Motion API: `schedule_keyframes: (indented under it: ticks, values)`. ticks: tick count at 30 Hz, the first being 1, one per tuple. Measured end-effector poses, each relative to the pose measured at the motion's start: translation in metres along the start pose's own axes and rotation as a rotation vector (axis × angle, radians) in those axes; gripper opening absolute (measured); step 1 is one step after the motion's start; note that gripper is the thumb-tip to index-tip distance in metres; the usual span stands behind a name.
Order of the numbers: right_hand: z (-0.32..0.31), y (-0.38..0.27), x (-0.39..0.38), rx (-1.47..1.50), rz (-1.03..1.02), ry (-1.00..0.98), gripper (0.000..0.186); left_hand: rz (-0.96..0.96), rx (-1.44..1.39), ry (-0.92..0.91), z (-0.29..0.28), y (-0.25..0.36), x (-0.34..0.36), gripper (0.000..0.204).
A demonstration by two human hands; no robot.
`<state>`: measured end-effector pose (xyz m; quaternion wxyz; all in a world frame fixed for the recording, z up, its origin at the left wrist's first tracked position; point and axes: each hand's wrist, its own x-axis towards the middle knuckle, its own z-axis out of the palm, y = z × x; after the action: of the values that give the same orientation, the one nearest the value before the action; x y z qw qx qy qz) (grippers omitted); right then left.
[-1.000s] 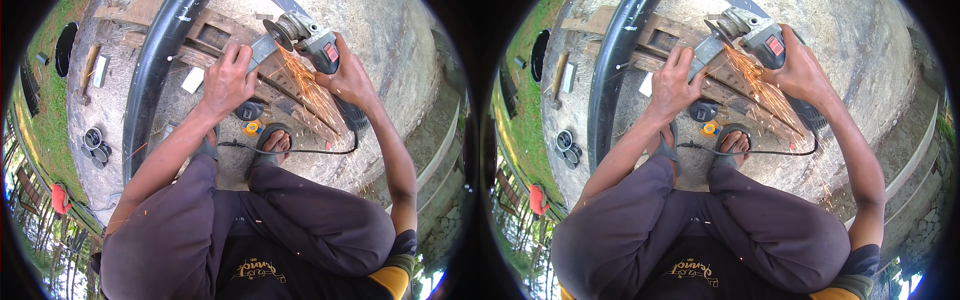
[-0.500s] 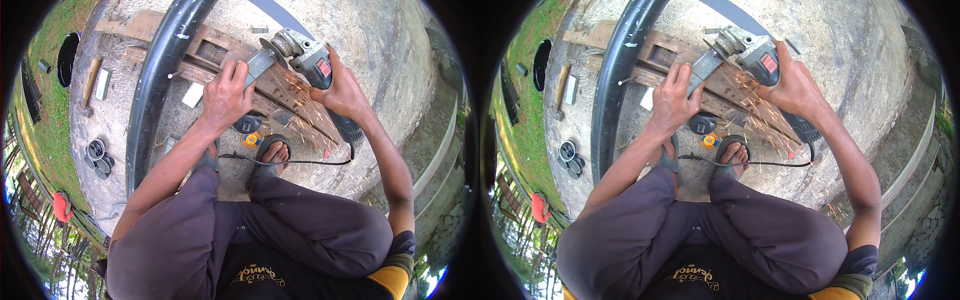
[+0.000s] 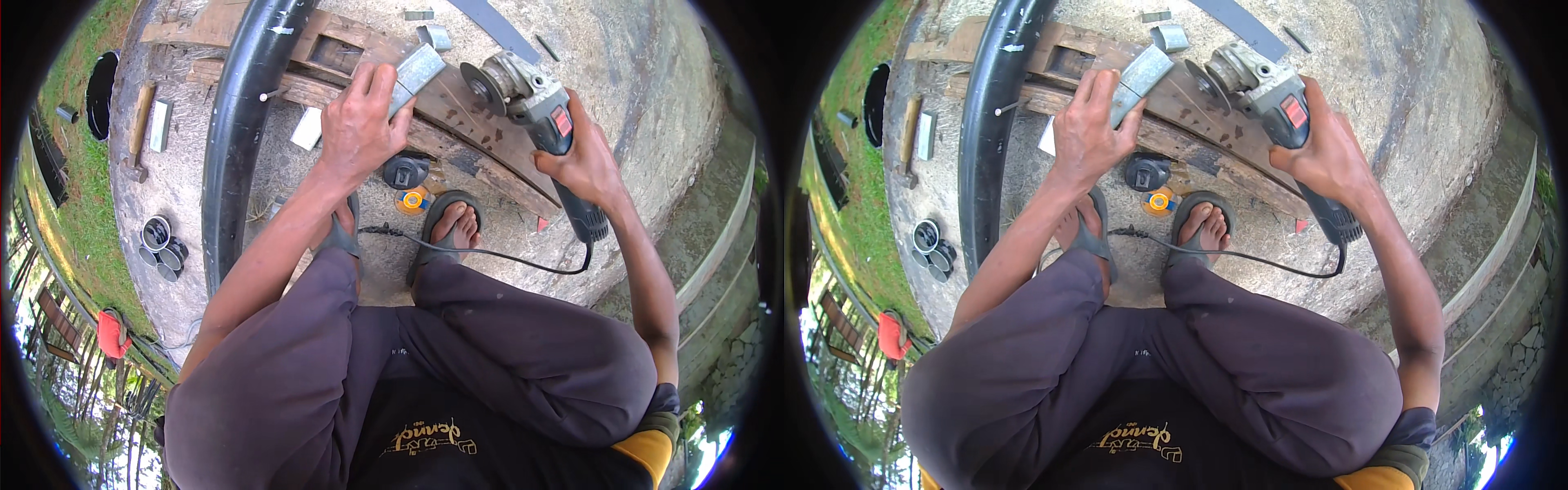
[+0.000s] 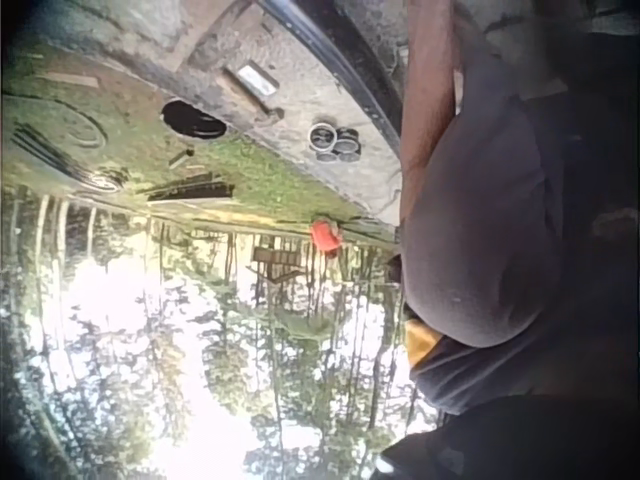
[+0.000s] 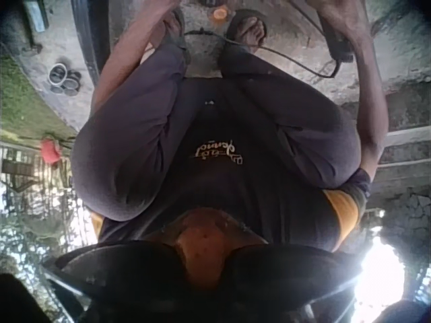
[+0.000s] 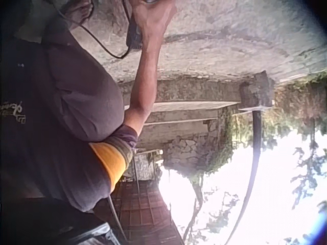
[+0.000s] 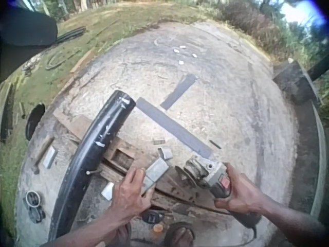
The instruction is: The person cuts a metal L-bracket using an angle grinder, then measures the resulting piece with a tape measure.
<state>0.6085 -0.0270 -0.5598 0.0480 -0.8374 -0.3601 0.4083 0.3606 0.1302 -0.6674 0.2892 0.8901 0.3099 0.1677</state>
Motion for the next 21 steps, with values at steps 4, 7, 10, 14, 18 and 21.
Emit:
schedule_keyframes:
  ticks: [4, 7, 10, 14, 18, 21]
  values:
    - [0.001, 0.01, -0.019, 0.151, -0.057, 0.173, 0.088, -0.012, -0.046, -0.047, -0.006, -0.01, -0.004, 0.039]
    - [-0.004, 0.019, -0.024, 0.268, -0.022, 0.212, 0.086, -0.051, -0.068, -0.087, -0.014, -0.014, -0.01, 0.041]
    - [-0.004, 0.022, -0.024, 0.264, -0.023, 0.255, 0.081, 0.047, 0.125, -0.062, -0.026, -0.03, -0.017, 0.042]
    - [0.0, 0.015, -0.029, 0.338, 0.023, 0.261, 0.075, 0.099, 0.211, -0.03, -0.034, -0.037, -0.018, 0.044]
    - [0.009, 0.02, -0.027, 0.536, -0.06, 0.347, 0.072, 0.126, 0.3, 0.001, -0.035, -0.026, -0.01, 0.045]
    - [0.007, 0.018, -0.025, 0.722, -0.104, 0.384, 0.07, 0.202, 0.235, 0.068, -0.041, -0.006, 0.01, 0.047]
